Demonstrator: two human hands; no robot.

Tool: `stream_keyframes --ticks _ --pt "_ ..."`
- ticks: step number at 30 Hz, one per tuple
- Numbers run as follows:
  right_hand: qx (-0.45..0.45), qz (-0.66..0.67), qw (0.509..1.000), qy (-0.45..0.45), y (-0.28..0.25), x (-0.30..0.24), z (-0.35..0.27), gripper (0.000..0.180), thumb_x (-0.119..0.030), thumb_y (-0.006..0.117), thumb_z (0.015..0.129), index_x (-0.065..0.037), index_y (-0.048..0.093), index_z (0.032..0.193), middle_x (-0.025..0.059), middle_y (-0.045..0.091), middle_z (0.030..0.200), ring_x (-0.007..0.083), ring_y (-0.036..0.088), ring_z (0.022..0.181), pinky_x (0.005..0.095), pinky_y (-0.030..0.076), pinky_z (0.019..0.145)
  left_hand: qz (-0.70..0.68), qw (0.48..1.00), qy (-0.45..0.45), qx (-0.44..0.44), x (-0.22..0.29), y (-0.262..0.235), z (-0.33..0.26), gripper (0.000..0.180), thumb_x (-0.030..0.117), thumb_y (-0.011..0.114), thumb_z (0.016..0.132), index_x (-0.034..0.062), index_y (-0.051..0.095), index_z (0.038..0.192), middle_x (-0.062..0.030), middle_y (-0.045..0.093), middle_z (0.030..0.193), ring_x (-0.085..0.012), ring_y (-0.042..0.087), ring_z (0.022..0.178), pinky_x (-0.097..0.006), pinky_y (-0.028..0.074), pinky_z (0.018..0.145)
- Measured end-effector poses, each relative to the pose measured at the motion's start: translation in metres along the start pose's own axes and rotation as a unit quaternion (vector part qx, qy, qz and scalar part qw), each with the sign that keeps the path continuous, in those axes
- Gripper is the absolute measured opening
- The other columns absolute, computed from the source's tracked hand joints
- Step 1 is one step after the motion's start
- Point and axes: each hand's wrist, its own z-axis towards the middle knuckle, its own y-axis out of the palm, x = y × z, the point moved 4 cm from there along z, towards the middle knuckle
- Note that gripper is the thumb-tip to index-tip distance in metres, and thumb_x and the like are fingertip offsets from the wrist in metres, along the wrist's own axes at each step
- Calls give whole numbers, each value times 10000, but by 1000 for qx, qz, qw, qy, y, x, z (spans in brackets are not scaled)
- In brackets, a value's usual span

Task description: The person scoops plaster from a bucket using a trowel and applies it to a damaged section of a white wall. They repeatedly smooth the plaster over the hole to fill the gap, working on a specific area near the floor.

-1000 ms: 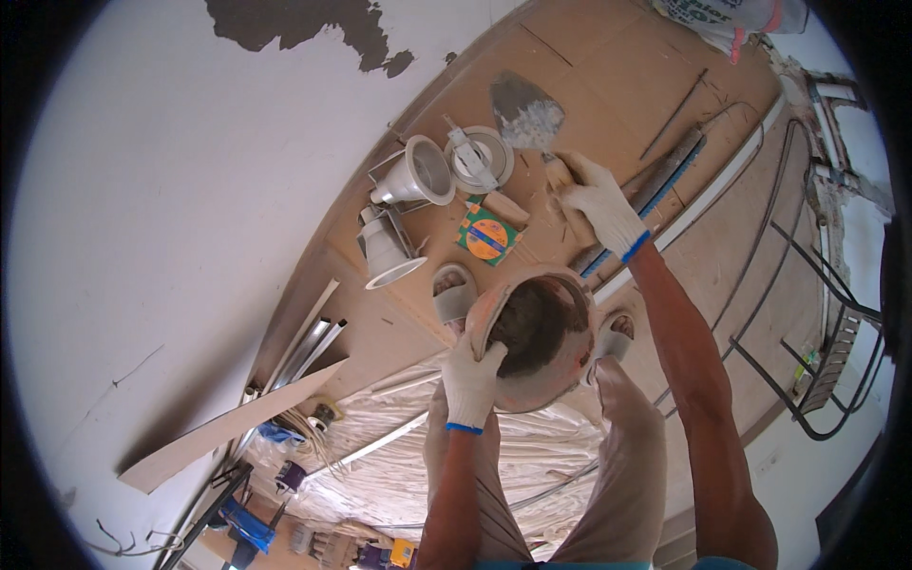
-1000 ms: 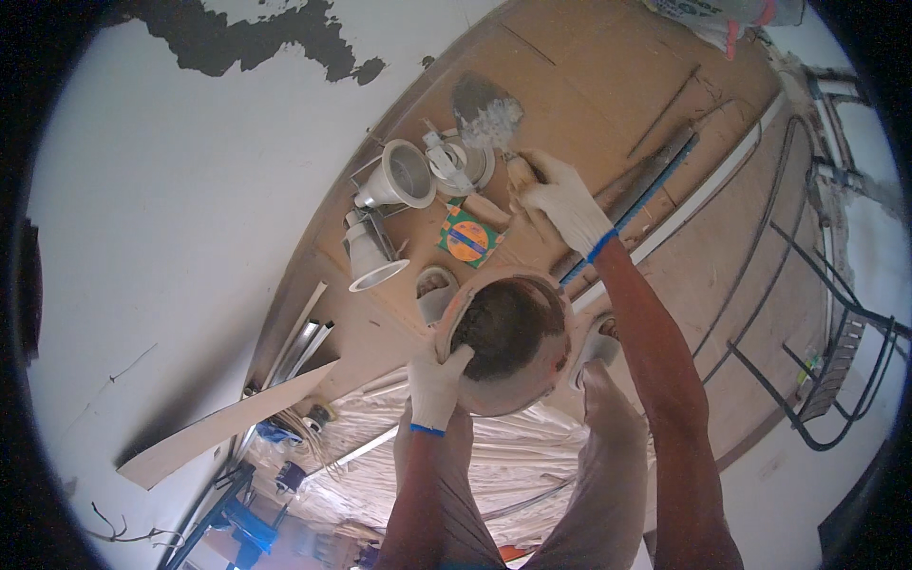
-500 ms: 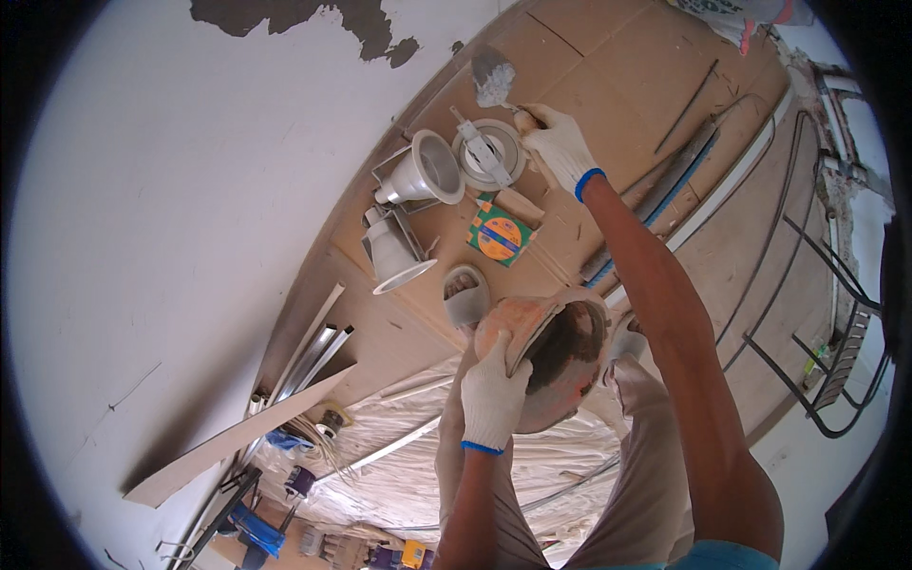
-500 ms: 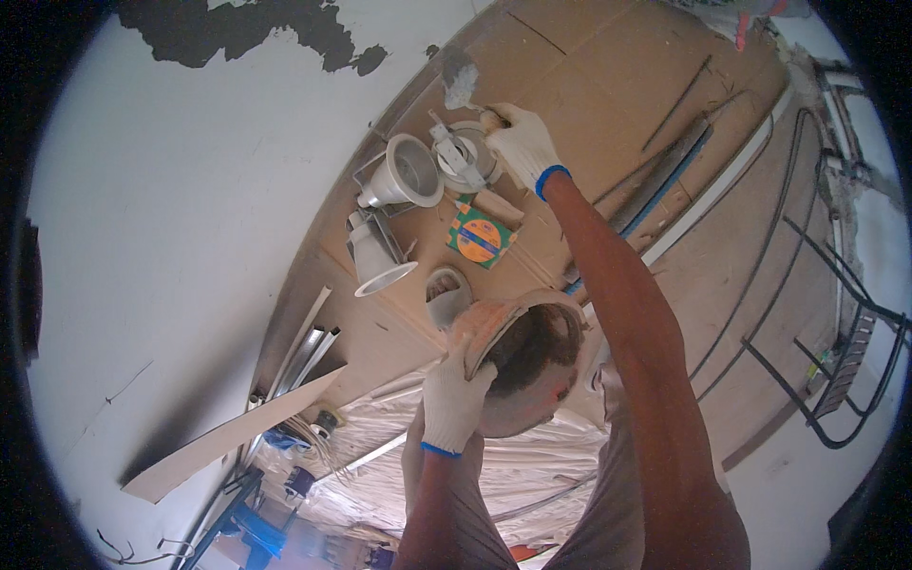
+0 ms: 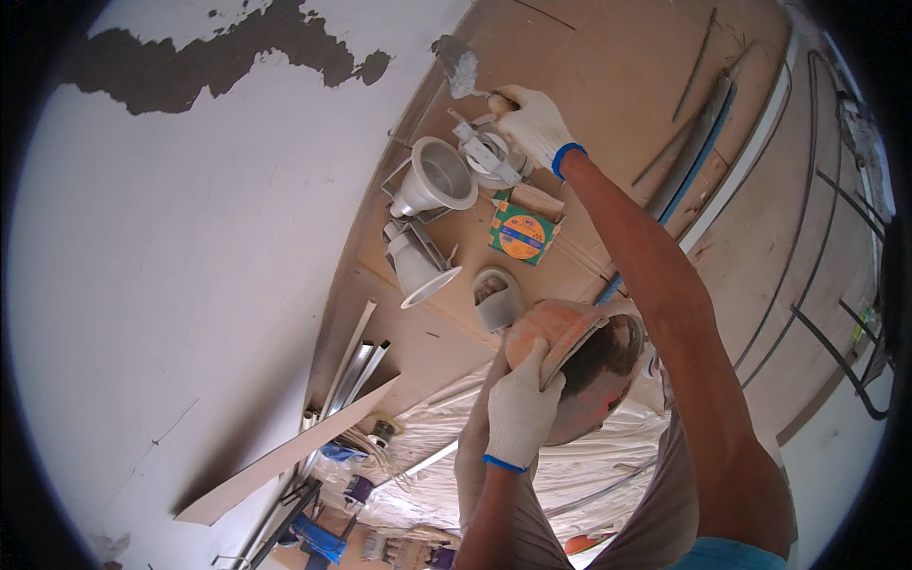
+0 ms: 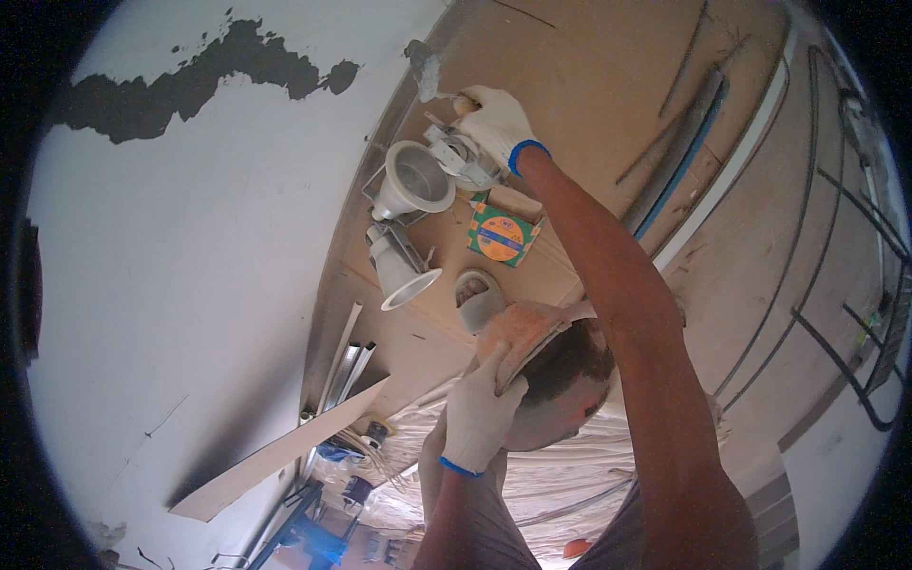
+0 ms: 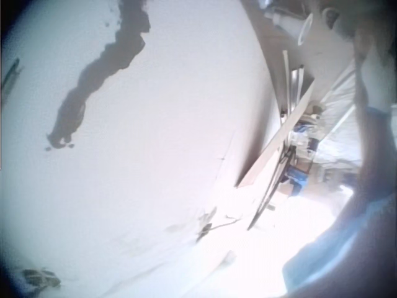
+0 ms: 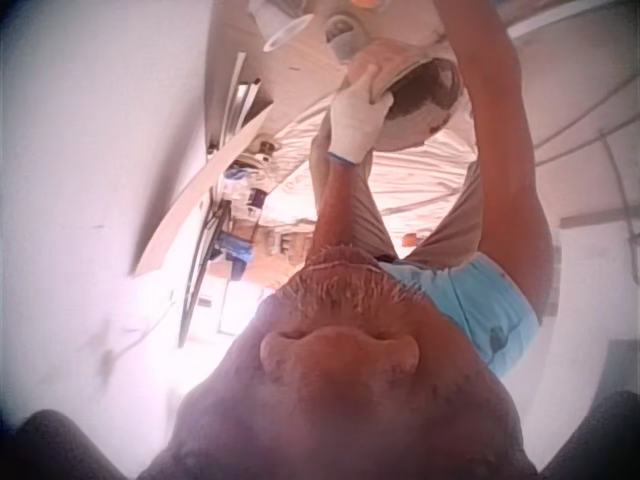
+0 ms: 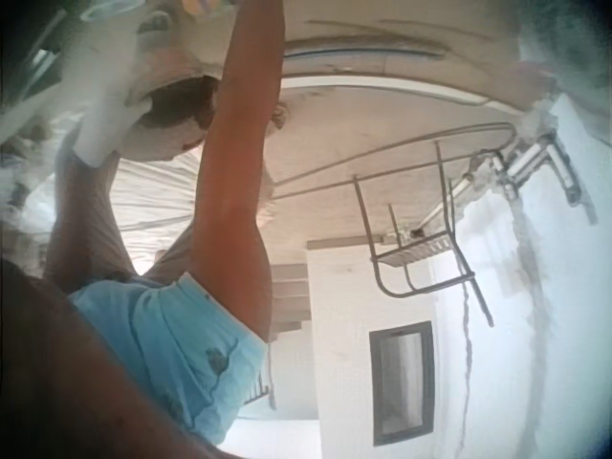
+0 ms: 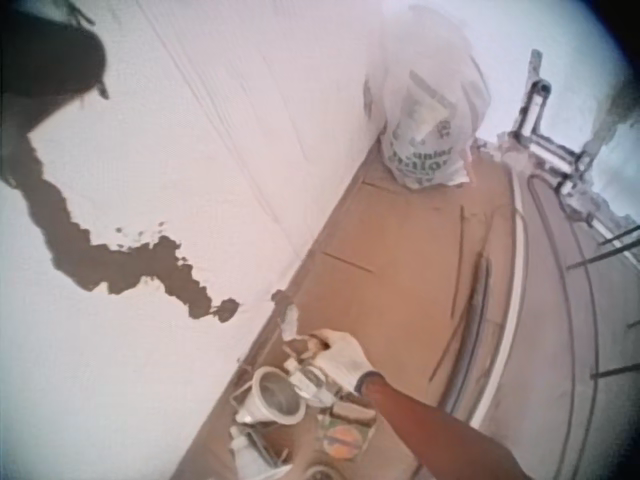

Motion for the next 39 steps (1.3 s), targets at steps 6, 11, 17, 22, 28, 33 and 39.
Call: stream_keyframes --ticks 6,11,17,22,28,33,39 --pt "9 -20 1000 -13 5 4 7 355 -232 683 862 -30 731 1151 234 738 1065 436 684 973 455 541 857 94 995 27 -27 5 4 3 607 260 709 927 79 555 1486 -260 734 1052 -439 721 967 -493 578 825" --pt "37 -69 995 -68 8 4 16 333 -230 680 859 -30 734 1120 242 733 1079 459 672 999 469 545 880 89 994 60 -4 1 5 5 602 250 699 933 77 542 1488 -256 737 1026 -439 725 935 -493 581 798" --pt "-4 41 999 1 15 12 16 413 -195 714 842 -38 726 1224 223 753 1039 368 718 955 407 564 865 100 993 59 -3 5 -1 8 579 238 687 938 76 536 1473 -257 736 993 -436 728 919 -494 582 774" --pt "-17 106 994 21 11 26 6 509 -127 714 853 -21 678 1349 161 763 1113 250 717 975 362 569 860 101 992 74 2 6 -2 9 574 240 680 942 75 532 1471 -260 735 992 -440 726 921 -498 581 773" --pt "-51 173 982 53 15 32 -1 536 -118 707 870 5 646 1388 156 745 1215 218 702 1041 332 547 939 102 992 73 3 3 -2 10 579 241 675 945 73 524 1479 -257 737 1012 -440 725 934 -504 578 795" --pt "-27 161 986 18 16 32 3 534 -130 714 863 12 651 1374 159 749 1209 224 702 1050 330 544 947 106 993 54 -14 9 -5 11 580 237 673 946 75 522 1482 -255 737 1033 -437 723 955 -502 575 804" --pt "13 93 996 -6 13 18 3 509 -158 712 852 5 675 1334 210 752 1189 300 723 1067 355 539 957 52 998 -18 -38 10 -9 12 635 241 735 892 83 575 1485 -333 675 1196 -479 688 1092 -493 557 912"
